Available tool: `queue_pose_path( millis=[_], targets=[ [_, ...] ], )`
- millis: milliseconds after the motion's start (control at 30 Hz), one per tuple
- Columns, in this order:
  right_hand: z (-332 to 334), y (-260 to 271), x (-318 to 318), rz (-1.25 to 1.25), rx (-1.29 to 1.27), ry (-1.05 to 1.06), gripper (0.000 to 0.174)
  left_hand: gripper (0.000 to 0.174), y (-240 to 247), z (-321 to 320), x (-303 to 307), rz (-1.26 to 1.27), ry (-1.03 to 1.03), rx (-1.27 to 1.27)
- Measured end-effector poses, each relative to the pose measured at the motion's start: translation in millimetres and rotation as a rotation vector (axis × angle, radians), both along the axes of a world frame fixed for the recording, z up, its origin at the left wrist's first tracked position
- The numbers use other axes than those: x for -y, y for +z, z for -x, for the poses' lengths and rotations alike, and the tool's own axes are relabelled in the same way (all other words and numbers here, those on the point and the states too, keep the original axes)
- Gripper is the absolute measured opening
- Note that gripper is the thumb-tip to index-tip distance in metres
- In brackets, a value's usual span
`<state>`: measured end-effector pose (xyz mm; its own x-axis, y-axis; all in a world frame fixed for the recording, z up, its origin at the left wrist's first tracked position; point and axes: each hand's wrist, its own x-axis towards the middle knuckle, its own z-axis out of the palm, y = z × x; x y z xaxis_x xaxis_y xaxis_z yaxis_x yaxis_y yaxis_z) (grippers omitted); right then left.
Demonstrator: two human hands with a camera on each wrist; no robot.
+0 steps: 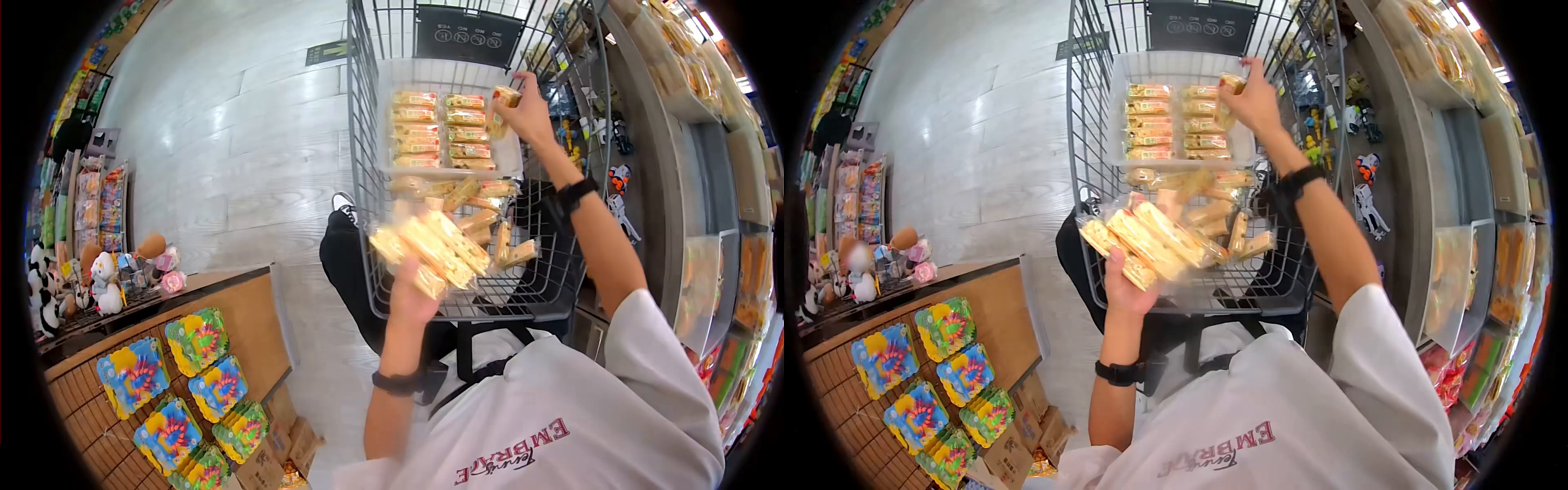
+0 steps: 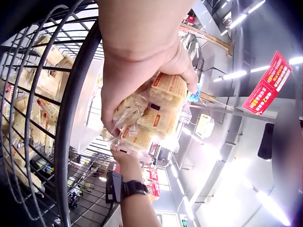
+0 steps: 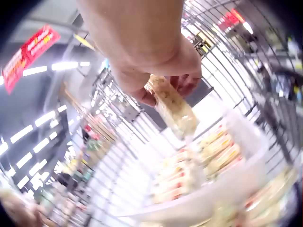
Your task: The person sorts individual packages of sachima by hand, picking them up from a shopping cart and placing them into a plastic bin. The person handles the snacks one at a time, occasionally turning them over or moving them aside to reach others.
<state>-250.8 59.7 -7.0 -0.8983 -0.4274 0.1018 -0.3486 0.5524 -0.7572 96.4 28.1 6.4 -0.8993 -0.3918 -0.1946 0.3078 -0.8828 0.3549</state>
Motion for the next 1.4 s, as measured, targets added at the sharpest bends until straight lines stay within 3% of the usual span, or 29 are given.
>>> queue_pose_path(
  millis=[67,100,167,367,433,500,667,800,900,967,1033,1067,1133,1233,1300,1367,1400],
  targets=[
    [33.5,-13.1,9.2,-0.143,-0.257,0.200,0.044,0.085,-5.2,-3.2,-1.6,-0.044,0.004,0.080],
    [44.1,-15.9,17.5,-0.139,-0.255,0.209,0.044,0.085,-4.9,-4.2,-1.2,-0.042,0.014,0.083],
    [61.6,-25.9,31.1,-0.180,-0.004,0.225,0.036,0.090,-3.3,-3.3,0.3,-0.081,-0.057,0.068],
    [103.5,-83.5,66.4,-0.315,-0.147,0.370,0.032,0.101,5.4,6.2,7.2,-0.114,-0.031,0.071],
    [120.7,-109.3,70.5,-0.372,-0.354,0.559,0.029,0.102,9.0,9.8,8.8,-0.116,-0.033,0.039],
    [128.4,-112.7,73.5,-0.460,-0.379,0.616,0.024,0.102,10.5,12.8,9.8,-0.117,-0.028,0.026],
    [122.1,-133.7,71.6,-0.676,-0.528,0.552,0.012,0.101,9.4,15.7,12.9,-0.092,-0.016,0.016],
    [114.4,-143.9,69.7,-0.636,-0.529,0.521,0.010,0.100,12.1,15.4,12.4,-0.081,0.013,0.026],
    [102.5,-104.6,83.4,-0.595,-0.440,0.592,0.016,0.097,9.7,14.9,11.7,-0.065,0.032,0.020],
    [68.7,-57.4,98.9,-0.599,-0.127,0.847,0.026,0.096,10.2,13.5,12.0,-0.076,0.058,0.035],
    [-5.6,23.6,95.4,-0.643,0.452,0.981,0.039,0.092,8.0,13.9,12.6,-0.075,0.050,-0.005],
    [-35.1,54.3,88.4,-0.644,0.607,1.142,0.045,0.090,8.3,13.5,12.2,-0.078,0.074,0.021],
    [-84.0,100.2,66.6,-0.538,0.892,1.244,0.053,0.080,3.5,7.4,11.1,-0.076,0.094,0.033],
    [-120.4,115.5,37.0,-0.604,0.658,1.301,0.066,0.074,3.2,8.3,9.3,-0.059,0.146,0.094],
    [-133.5,103.1,19.4,-0.246,-0.044,1.297,0.076,0.069,-2.3,7.2,10.7,-0.044,0.145,0.094],
    [-139.2,103.7,14.0,-0.232,-0.035,1.209,0.071,0.070,-2.9,9.3,8.9,-0.026,0.133,0.152],
    [-140.5,110.0,15.8,-0.328,0.155,1.164,0.066,0.070,-3.3,10.6,8.1,-0.040,0.126,0.120]
  ],
)
